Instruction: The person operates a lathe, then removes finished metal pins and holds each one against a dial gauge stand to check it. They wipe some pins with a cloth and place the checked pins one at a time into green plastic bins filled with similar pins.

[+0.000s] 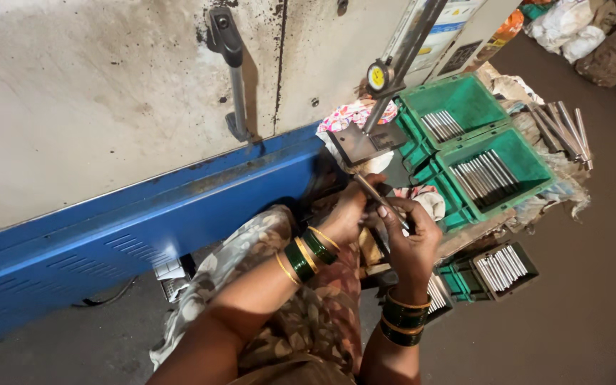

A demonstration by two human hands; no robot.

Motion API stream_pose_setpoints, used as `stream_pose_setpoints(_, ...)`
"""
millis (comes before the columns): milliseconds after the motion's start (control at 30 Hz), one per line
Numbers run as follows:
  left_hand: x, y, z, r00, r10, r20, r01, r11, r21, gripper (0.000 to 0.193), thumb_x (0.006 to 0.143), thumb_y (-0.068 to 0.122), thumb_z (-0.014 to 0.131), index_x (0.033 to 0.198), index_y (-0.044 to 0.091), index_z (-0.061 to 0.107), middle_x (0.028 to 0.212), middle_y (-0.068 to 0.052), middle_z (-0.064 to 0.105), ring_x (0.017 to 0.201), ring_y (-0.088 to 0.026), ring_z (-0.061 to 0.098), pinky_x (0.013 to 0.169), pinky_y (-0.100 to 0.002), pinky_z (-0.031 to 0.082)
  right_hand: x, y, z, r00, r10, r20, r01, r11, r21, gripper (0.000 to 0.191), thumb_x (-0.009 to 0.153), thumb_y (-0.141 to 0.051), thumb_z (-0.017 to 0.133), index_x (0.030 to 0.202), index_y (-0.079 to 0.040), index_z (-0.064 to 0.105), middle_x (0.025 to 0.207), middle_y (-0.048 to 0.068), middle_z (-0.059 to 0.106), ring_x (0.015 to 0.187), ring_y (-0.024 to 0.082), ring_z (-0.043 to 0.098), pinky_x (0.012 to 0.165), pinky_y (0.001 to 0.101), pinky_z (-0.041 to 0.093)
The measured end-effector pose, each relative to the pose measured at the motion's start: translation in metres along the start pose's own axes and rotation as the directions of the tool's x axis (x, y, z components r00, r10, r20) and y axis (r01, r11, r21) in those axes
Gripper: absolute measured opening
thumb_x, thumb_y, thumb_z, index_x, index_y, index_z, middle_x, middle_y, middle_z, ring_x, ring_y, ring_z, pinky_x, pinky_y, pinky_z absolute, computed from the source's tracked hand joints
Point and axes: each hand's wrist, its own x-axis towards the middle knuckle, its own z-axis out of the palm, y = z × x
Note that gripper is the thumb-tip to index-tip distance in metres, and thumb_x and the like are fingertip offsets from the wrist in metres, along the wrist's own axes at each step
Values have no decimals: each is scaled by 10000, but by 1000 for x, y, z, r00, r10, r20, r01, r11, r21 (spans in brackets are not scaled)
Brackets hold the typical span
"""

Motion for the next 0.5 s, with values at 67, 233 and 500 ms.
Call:
stream_pose_setpoints(67,-5,7,-11,998,40,-57,-40,999,15,178,952,315,584,894,147,597,572,31,468,370,-79,283,359,-251,184,2,1,14,1000,18,12,-18,999,26,144,925,-31,754,1048,31,712,964,58,736,894,112,651,836,263,518)
stream_pose_setpoints(233,-11,41,-36,994,108,26,-108,994,7,174,930,320,596,881,154,603,559,44,421,376,-61,288,371,-248,193,13,-6,55,992,116,48,-121,983,136,157,925,-27,753,1070,21,716,958,49,726,861,99,636,789,252,525)
stream_pose_setpoints(500,4,109,-64,989,113,93,-117,993,32,191,944,334,649,917,146,631,616,38,490,447,-70,365,423,-255,232,59,-19,114,999,-40,-4,39,978,-207,184,887,-33,782,1056,-7,716,928,92,743,827,170,706,765,271,540)
